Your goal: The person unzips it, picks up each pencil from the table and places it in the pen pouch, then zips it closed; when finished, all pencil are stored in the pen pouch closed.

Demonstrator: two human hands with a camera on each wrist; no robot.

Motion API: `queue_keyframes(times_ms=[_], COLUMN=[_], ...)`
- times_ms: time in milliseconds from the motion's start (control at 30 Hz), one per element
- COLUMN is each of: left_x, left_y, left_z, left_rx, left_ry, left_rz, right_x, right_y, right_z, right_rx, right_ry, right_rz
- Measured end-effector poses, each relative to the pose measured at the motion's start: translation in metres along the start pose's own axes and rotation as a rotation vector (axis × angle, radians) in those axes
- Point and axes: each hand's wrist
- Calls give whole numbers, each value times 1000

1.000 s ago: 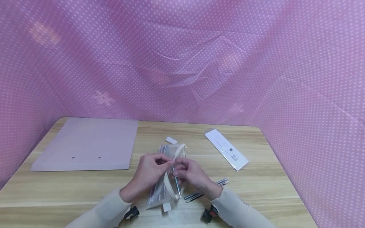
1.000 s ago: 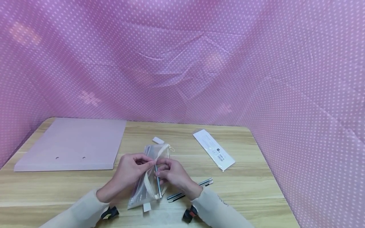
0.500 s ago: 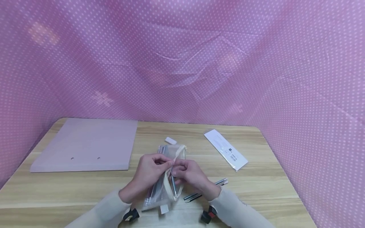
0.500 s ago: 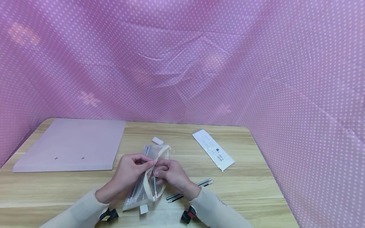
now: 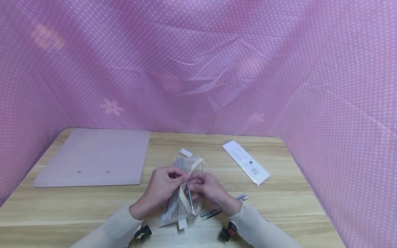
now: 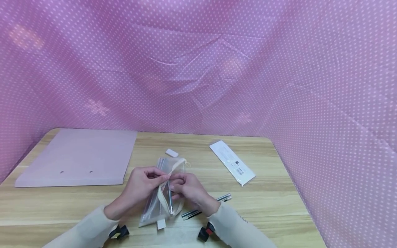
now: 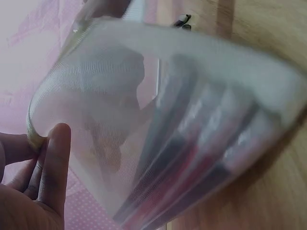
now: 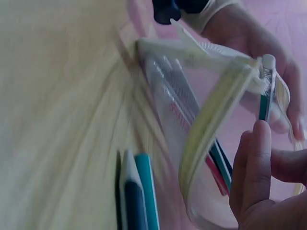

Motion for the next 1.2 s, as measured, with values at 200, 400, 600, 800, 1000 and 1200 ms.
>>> queue_keyframes(times_ms=[200, 400, 600, 800, 1000, 1200], left_x=[-4, -4, 1, 1, -3, -6], left_y=[0, -1, -1, 0, -1, -4], left_z=[-3, -2, -1, -1, 2, 5], left_rx=[0, 1, -24, -12, -3, -15], left_ry=[-24, -31, 28, 90, 62, 1], left_rz=[0, 1, 4, -21, -20, -17], right_x=[-9, -9, 2, 11, 14, 10], right_y=[-1, -2, -3, -6, -2, 5], right_z=[2, 2, 0, -6, -4, 2], right_rx=[26, 5, -47, -53, -35, -18], right_ry=[127, 195, 200, 267, 302, 437], right_rz=[-10, -22, -56, -117, -140, -93])
Point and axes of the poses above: each hand's wrist, its own y-axis away from the middle knuckle, its own x-axis out of the palm, z = x × y, and after that the axes turned 13 degrees about z, right-handed
